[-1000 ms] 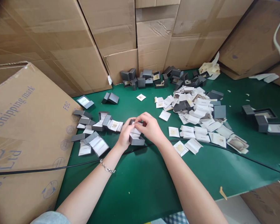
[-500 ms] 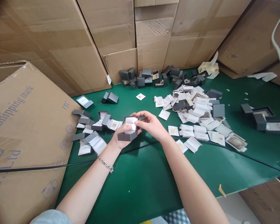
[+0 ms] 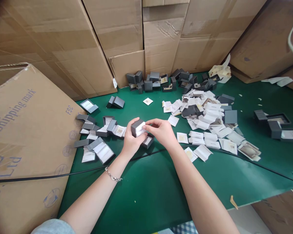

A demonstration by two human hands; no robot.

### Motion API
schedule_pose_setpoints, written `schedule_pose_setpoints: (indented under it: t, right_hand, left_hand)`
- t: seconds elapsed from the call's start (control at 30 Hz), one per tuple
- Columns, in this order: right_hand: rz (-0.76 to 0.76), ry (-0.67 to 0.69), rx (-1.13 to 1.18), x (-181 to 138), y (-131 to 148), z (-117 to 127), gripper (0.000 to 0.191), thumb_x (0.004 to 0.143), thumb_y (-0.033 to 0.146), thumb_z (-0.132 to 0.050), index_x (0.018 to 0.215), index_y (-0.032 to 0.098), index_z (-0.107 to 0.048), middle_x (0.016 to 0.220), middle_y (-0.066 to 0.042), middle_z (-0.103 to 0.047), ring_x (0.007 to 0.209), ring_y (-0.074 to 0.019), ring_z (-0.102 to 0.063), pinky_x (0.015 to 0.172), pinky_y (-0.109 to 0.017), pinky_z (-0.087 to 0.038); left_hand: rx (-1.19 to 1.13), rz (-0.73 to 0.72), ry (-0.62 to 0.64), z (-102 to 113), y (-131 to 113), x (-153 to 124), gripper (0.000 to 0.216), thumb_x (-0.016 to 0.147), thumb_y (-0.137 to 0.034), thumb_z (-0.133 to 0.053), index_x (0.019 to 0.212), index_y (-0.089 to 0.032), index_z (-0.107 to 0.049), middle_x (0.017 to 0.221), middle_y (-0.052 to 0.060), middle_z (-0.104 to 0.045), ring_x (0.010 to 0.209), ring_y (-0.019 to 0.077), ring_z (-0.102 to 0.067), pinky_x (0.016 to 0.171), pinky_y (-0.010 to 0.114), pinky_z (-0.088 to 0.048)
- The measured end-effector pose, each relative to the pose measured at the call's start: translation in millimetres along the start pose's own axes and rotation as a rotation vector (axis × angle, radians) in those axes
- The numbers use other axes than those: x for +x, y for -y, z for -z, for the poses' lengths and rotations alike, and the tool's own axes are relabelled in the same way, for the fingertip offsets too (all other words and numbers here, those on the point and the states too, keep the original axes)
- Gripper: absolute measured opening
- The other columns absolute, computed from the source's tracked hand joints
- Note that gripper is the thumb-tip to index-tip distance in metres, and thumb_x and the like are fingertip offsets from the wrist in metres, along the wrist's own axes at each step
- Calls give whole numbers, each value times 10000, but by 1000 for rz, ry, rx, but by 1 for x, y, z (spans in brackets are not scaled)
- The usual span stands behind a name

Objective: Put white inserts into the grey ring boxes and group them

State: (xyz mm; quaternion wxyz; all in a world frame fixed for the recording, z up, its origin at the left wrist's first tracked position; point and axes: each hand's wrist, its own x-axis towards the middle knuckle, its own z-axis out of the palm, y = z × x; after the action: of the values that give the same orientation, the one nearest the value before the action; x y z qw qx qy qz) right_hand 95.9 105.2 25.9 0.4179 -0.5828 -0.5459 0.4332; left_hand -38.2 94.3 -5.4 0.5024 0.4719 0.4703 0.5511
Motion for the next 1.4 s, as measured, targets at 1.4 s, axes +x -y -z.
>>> schedule_pose_setpoints:
  t: [1.4]
  right_hand:
    - [518,-109,-328,-7,-1,-16,97,792,259,-596,859,224,-658,970,-47,-615,875,-180,-599,749,-318,-499]
  left_hand:
    - [-96,-45,-63,0,4,0,428,687,-208,-678,1088,-205,-528,1013,37,-638,906,163,-609,773,267,-485]
